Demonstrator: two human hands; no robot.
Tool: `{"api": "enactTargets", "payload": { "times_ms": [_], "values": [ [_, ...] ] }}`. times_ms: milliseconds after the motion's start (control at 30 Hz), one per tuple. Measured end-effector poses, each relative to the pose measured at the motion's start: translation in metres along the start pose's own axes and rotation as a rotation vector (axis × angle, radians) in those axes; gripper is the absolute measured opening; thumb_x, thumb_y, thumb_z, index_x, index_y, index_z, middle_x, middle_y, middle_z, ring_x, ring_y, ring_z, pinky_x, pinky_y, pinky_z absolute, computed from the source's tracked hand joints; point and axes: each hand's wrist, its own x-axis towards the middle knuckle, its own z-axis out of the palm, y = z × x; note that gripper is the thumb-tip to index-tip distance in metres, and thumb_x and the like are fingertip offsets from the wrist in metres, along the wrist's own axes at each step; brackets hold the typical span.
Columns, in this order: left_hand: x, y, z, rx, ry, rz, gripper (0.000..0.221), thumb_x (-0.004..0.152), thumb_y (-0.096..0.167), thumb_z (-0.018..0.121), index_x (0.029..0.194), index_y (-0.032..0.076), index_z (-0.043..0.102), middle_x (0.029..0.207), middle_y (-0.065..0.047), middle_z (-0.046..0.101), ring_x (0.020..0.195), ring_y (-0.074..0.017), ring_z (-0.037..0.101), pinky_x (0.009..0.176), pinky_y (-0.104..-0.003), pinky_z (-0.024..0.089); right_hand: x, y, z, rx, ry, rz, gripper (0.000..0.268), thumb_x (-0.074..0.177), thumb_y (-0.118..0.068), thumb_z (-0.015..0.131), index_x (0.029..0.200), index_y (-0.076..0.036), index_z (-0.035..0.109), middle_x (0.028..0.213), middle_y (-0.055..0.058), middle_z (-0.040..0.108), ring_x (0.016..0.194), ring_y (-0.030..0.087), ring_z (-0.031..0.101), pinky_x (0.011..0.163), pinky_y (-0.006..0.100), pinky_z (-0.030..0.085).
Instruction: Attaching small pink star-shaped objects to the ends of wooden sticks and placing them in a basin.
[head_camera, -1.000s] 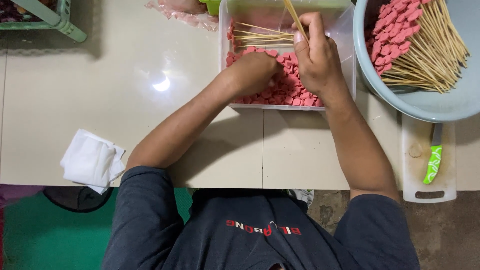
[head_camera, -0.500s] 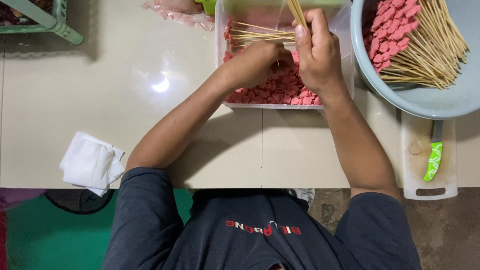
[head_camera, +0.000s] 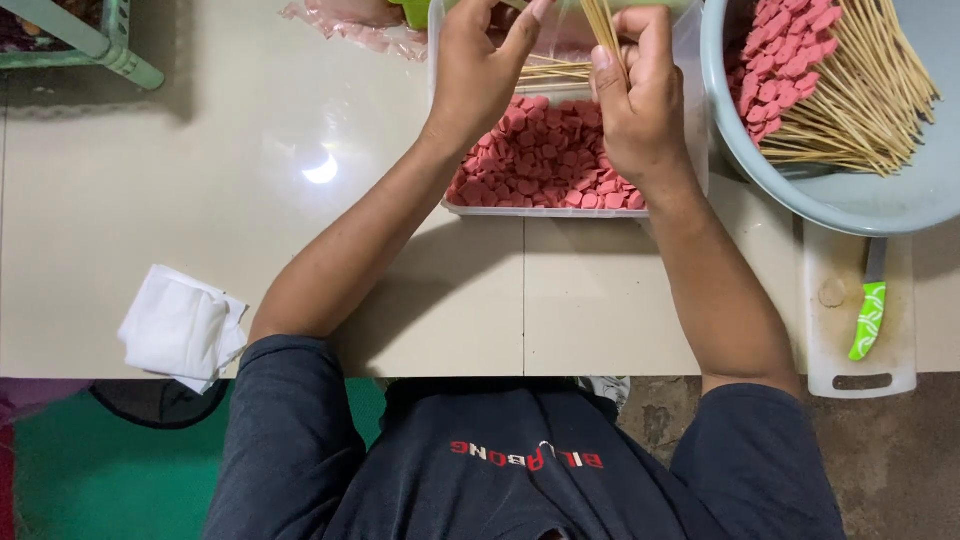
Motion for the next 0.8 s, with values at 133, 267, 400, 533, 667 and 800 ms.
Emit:
{"api": "enactTargets", "payload": {
  "times_ms": [133, 267, 400, 533, 667, 800],
  "values": [
    [0.0, -0.003, 0.001, 0.002, 0.026, -0.009, 0.02, 0.101, 0.028, 0.062, 0.09, 0.012, 0.063, 0.067, 0.003, 0.045, 0.06, -0.0092, 0.04, 0.055, -0.027, 0.032, -0.001, 0.001, 0.0, 0.02, -0.014, 0.025, 0.011, 0.116, -0.012, 0.047, 0.119, -0.004, 0.039, 0.076, 0.003, 0.043, 0.061, 0.011, 0.035, 0.056, 0.029, 0.029],
    [-0.001, -0.005, -0.001, -0.057, 0.053, 0.005, 0.015, 0.102, 0.025, 0.061, 0.094, 0.012, 0.062, 0.068, 0.004, 0.04, 0.062, -0.009, 0.035, 0.056, -0.028, 0.03, -0.001, -0.001, 0.0, -0.003, -0.023, 0.075, 0.01, 0.115, -0.009, 0.05, 0.116, -0.004, 0.042, 0.073, 0.001, 0.039, 0.06, 0.01, 0.032, 0.054, 0.029, 0.026],
    [0.001, 0.003, -0.002, -0.016, 0.101, 0.028, 0.025, 0.1, 0.037, 0.063, 0.099, 0.012, 0.068, 0.075, 0.004, 0.049, 0.066, -0.0091, 0.042, 0.058, -0.026, 0.036, 0.0, -0.004, 0.0, 0.009, -0.02, 0.081, 0.009, 0.115, -0.005, 0.051, 0.115, -0.004, 0.042, 0.071, 0.001, 0.041, 0.056, 0.011, 0.033, 0.051, 0.029, 0.026],
    [0.0, -0.005, -0.001, -0.039, 0.091, 0.03, 0.025, 0.101, 0.035, 0.063, 0.105, 0.011, 0.069, 0.077, 0.003, 0.055, 0.069, -0.0098, 0.048, 0.06, -0.026, 0.041, 0.0, -0.004, 0.0, -0.027, -0.003, 0.08, 0.009, 0.113, -0.003, 0.052, 0.116, -0.003, 0.043, 0.076, 0.004, 0.048, 0.059, 0.012, 0.039, 0.053, 0.029, 0.032],
    [0.001, -0.009, -0.002, -0.032, 0.111, 0.081, 0.018, 0.103, 0.028, 0.064, 0.109, 0.012, 0.068, 0.08, 0.003, 0.058, 0.069, -0.0094, 0.045, 0.061, -0.026, 0.038, 0.001, -0.002, 0.0, -0.038, -0.017, 0.085, 0.01, 0.111, 0.0, 0.051, 0.116, -0.003, 0.043, 0.077, 0.007, 0.055, 0.061, 0.015, 0.049, 0.055, 0.029, 0.041],
    [0.0, -0.012, 0.0, -0.021, 0.116, 0.065, 0.017, 0.101, 0.028, 0.066, 0.096, 0.012, 0.067, 0.07, 0.004, 0.048, 0.062, -0.0094, 0.039, 0.055, -0.027, 0.032, 0.0, -0.002, 0.0, -0.081, -0.035, 0.085, 0.011, 0.109, 0.003, 0.051, 0.115, -0.003, 0.043, 0.077, 0.008, 0.061, 0.061, 0.018, 0.058, 0.052, 0.029, 0.049]
  ]
}}
